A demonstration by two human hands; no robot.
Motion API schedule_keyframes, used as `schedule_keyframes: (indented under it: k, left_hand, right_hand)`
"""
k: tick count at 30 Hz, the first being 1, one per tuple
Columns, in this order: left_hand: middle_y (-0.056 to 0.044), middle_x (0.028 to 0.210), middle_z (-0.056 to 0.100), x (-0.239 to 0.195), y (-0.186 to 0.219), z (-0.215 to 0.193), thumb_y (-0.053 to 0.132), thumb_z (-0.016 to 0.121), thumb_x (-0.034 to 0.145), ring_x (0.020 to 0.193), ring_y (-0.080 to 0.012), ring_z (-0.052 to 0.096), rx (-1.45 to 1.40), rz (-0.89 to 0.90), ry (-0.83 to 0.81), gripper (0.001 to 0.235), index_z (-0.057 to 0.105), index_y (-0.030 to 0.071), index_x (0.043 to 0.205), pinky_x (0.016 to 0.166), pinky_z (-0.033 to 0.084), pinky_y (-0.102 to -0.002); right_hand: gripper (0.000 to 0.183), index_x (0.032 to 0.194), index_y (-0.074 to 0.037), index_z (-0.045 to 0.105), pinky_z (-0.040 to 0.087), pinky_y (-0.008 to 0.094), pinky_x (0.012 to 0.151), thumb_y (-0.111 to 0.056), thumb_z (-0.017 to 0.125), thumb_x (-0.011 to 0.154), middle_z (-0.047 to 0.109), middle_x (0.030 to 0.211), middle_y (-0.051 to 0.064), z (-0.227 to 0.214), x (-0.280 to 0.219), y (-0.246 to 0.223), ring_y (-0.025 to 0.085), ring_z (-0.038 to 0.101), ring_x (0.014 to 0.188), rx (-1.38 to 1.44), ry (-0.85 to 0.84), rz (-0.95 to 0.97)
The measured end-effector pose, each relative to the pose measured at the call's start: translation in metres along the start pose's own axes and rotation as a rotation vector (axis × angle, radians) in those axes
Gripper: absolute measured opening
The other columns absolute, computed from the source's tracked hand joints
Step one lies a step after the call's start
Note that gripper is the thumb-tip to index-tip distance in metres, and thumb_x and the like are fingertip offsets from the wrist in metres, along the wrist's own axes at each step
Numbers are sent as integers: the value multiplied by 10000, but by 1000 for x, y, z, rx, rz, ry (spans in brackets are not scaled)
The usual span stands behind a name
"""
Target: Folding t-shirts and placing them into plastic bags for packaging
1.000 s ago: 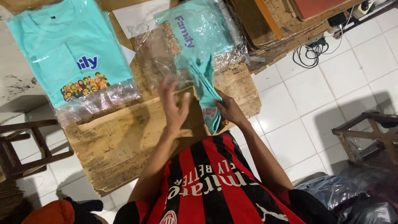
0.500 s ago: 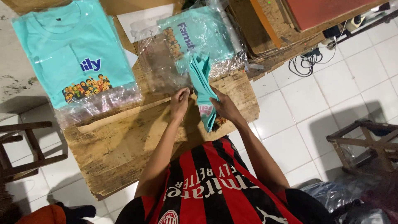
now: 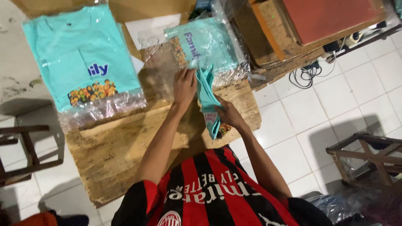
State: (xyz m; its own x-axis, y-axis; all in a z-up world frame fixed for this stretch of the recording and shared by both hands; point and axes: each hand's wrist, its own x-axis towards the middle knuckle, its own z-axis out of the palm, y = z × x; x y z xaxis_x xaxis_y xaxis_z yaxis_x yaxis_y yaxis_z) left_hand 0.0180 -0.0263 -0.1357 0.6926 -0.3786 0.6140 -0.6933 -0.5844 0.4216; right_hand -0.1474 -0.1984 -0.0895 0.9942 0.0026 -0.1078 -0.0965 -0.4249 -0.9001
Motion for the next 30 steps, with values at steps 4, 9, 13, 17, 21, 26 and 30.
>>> schedule_keyframes:
  k: [4, 9, 13, 17, 21, 26, 30]
  left_hand:
    - [-90, 1026, 643, -7, 7, 6, 126, 675, 999, 966, -280, 660, -13, 217, 66, 84, 708, 88, 1067, 784, 526, -383]
    - [-105, 1043, 618, -47, 33, 7, 138, 634, 978, 928, -314, 660, -43, 481, 23, 177, 685, 114, 1146, 754, 528, -414]
    - [-89, 1063, 627, -53, 39, -9, 160, 661, 966, 940, -299, 675, -84, 388, 26, 118, 705, 120, 1067, 755, 546, -399]
    - [-111, 1091, 614, -44, 29, -20, 160, 676, 973, 959, -316, 677, -95, 258, 6, 157, 693, 67, 1098, 764, 577, -409]
    - [-106, 1073, 586, -35, 54, -53, 131, 564, 1061, 950, -210, 640, -167, 238, -140, 102, 628, 52, 1066, 850, 539, -361]
    - [-126, 1128, 611, -31, 62, -108, 257, 679, 990, 1087, -367, 649, -255, 206, -233, 301, 659, 65, 1220, 711, 618, -429]
    - [-198, 1461, 466, -63, 71, -126, 591, 671, 905, 1384, -407, 409, -373, -227, 8, 669, 567, 133, 1381, 1133, 403, -542]
  right_hand:
    - [467, 1478, -68, 554, 526, 589, 922, -83, 568, 1012, 656, 1308, 283, -3, -5, -21, 490, 624, 1158, -27, 22, 26]
    - [283, 1137, 7, 719, 547, 572, 777, -209, 594, 1004, 732, 946, 289, 10, 11, -37, 479, 697, 961, -88, 79, 10]
    - [253, 975, 56, 732, 495, 585, 650, -147, 587, 933, 674, 768, 327, 32, 33, 11, 490, 692, 780, -243, 97, -77]
    - [363, 1353, 65, 605, 570, 593, 820, -82, 507, 1035, 705, 1151, 317, 54, 36, 39, 525, 660, 1044, -190, 12, -168]
    - [231, 741, -43, 638, 378, 342, 490, -53, 510, 934, 506, 495, 94, 65, 56, 55, 219, 383, 415, -253, -56, -222]
    - [755, 1503, -11, 484, 485, 688, 930, 162, 430, 770, 622, 1255, 409, 34, 39, -102, 639, 547, 1147, -83, 12, -223]
    - [844, 1587, -120, 433, 452, 607, 1065, 180, 409, 798, 571, 1436, 290, 41, 50, -29, 511, 503, 1311, 0, 59, -275]
